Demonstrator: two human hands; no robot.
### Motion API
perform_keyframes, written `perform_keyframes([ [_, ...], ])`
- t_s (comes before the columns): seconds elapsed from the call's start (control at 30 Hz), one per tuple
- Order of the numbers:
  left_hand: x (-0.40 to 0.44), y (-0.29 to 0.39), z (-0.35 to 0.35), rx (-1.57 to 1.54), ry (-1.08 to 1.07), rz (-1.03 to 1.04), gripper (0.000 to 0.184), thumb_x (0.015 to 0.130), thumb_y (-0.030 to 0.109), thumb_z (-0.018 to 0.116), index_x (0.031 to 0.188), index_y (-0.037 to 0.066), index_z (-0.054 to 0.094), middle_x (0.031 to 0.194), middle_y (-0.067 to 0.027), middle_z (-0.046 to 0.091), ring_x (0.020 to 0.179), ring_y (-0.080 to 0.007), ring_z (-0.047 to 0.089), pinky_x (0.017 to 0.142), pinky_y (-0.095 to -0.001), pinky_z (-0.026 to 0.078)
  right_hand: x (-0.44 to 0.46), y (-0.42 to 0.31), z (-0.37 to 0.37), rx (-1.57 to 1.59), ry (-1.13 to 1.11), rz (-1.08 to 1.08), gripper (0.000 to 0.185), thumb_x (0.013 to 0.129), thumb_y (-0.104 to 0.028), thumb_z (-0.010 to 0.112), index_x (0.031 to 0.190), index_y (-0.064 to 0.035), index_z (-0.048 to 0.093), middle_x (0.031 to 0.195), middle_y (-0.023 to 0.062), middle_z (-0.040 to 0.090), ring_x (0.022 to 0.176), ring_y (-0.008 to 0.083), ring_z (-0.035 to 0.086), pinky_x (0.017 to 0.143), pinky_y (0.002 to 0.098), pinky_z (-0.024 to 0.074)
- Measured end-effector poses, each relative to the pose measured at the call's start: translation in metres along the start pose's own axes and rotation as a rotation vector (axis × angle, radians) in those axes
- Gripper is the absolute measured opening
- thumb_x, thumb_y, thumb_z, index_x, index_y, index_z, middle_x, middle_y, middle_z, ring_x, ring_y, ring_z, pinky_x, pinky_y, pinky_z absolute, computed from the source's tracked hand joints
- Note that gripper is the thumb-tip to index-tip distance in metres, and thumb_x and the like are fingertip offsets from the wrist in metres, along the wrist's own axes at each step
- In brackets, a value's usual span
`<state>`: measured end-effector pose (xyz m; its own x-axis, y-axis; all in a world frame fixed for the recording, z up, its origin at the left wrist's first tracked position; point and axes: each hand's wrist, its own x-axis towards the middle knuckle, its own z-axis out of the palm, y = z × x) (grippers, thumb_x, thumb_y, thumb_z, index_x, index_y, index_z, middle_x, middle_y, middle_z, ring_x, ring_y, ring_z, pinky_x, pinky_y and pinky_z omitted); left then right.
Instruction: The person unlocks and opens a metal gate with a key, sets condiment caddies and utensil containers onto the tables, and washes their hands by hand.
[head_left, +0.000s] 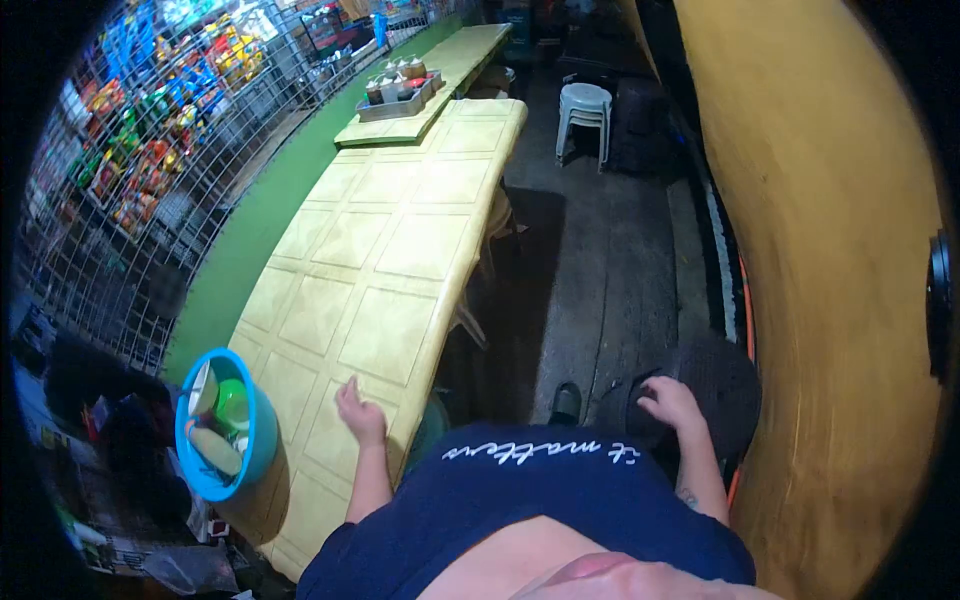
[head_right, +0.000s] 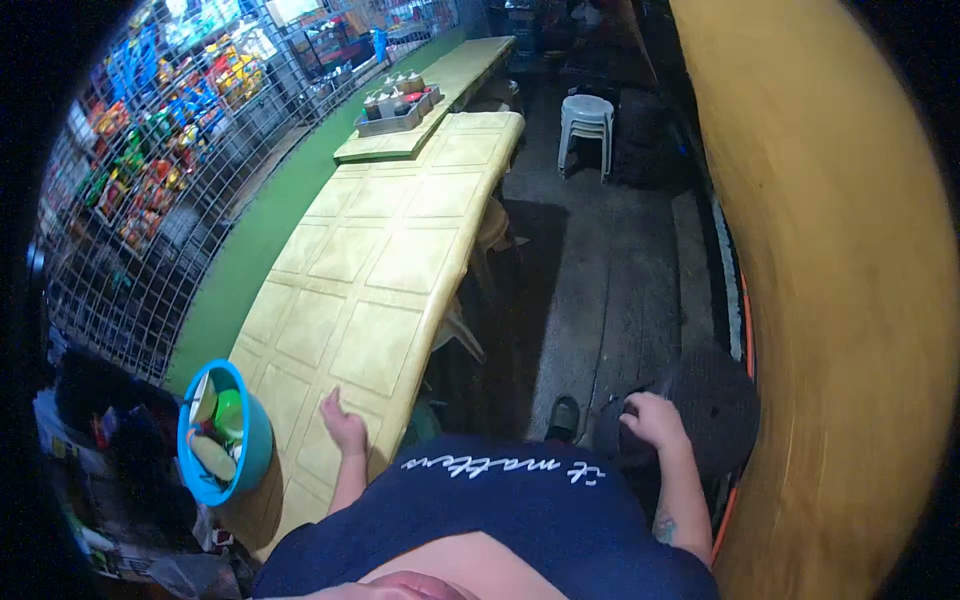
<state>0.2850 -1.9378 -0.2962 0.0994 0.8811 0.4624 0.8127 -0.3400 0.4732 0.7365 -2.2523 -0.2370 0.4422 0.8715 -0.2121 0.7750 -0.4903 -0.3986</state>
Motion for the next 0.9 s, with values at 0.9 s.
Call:
perform_keyframes([
  [0.9, 0.527, 0.259, 0.457, 0.060, -0.407, -0.357, 0.051, 0.071, 0.029, 0.064, 0.120, 0.017, 0.052, 0.141, -0.0154, 0.026, 0.133, -0.0359, 0.015, 0.101, -0.0645, 0.012, 0.837, -0.056, -0.307, -0.058, -0.367, -0.694, 0.034, 0.078, -0.028, 0.063, 0.104, -0.0065, 0.058, 0.098, 0.0134, 0.060, 0.092, 0.0280, 0.058, 0.079, 0.0355, 0.0470],
])
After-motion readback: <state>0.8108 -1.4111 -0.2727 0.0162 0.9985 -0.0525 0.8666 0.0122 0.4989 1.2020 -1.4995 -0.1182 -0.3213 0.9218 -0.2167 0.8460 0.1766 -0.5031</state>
